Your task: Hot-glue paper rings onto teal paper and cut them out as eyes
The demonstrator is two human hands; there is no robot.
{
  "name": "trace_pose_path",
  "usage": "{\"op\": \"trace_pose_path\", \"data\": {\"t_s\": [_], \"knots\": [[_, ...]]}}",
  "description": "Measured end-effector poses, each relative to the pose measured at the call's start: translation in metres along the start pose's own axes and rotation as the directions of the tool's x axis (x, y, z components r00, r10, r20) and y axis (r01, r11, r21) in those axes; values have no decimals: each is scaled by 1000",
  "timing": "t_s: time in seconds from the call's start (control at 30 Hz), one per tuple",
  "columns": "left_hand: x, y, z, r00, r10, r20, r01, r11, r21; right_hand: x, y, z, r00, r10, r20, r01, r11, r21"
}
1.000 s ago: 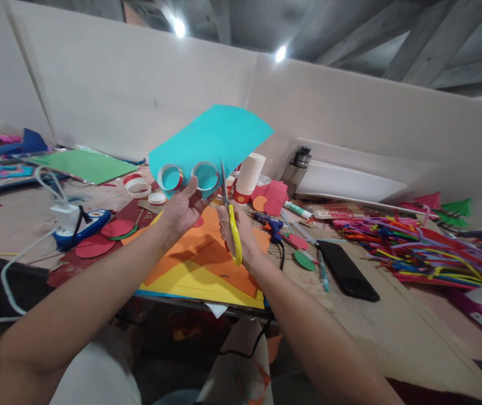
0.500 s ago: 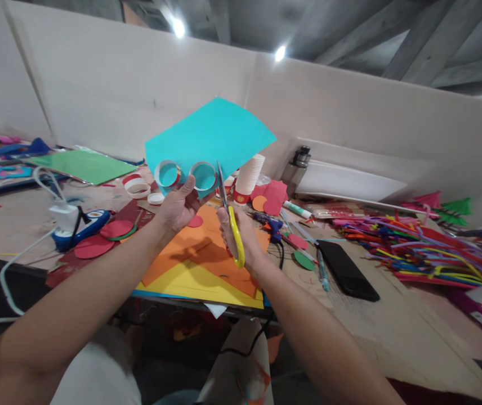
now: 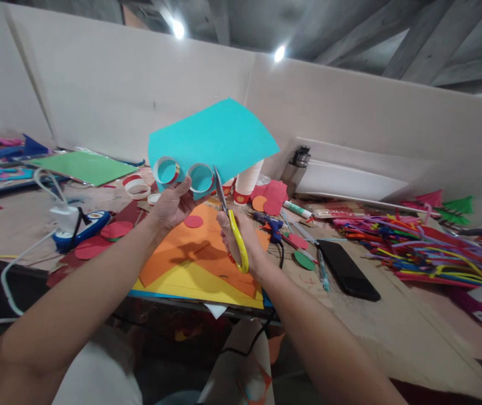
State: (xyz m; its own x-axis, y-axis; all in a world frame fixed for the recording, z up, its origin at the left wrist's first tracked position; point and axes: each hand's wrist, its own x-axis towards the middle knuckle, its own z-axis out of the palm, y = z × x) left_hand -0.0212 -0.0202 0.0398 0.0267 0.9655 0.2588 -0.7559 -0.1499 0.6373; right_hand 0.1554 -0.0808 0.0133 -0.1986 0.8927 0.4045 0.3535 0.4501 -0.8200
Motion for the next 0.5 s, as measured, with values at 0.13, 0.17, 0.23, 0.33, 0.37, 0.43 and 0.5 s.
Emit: {"op": "trace_pose_path", "data": {"t_s": [0.13,0.17,0.23,0.33,0.37,0.43,0.5], "knots": [[-1,0,0,1000,-5,24,5,1000,-7,0,-2,0,1000,-8,20,8,1000,17],[-1,0,0,999,-5,32,5,1000,-5,0,-3,1,1000,-13,24,13,1000,19],[-1,-1,-1,999,-6,39,6,1000,-1,1,-5,1,999,-21,29,20,1000,14],[0,-3,-2,1000,-14,24,14,1000,5,2,-7,2,999,-32,32,32,999,16],[0,-4,-2,1000,-19,15,18,1000,7,2,-7,2,999,-37,31,36,999,21],[0,-5,-2,1000,-25,-7,25,1000,11,3,-7,2,998,-48,37,47,998,31],[1,-5,-2,999,-26,-26,27,1000,15,2,-5,3,998,-54,29,53,998,29]]}}
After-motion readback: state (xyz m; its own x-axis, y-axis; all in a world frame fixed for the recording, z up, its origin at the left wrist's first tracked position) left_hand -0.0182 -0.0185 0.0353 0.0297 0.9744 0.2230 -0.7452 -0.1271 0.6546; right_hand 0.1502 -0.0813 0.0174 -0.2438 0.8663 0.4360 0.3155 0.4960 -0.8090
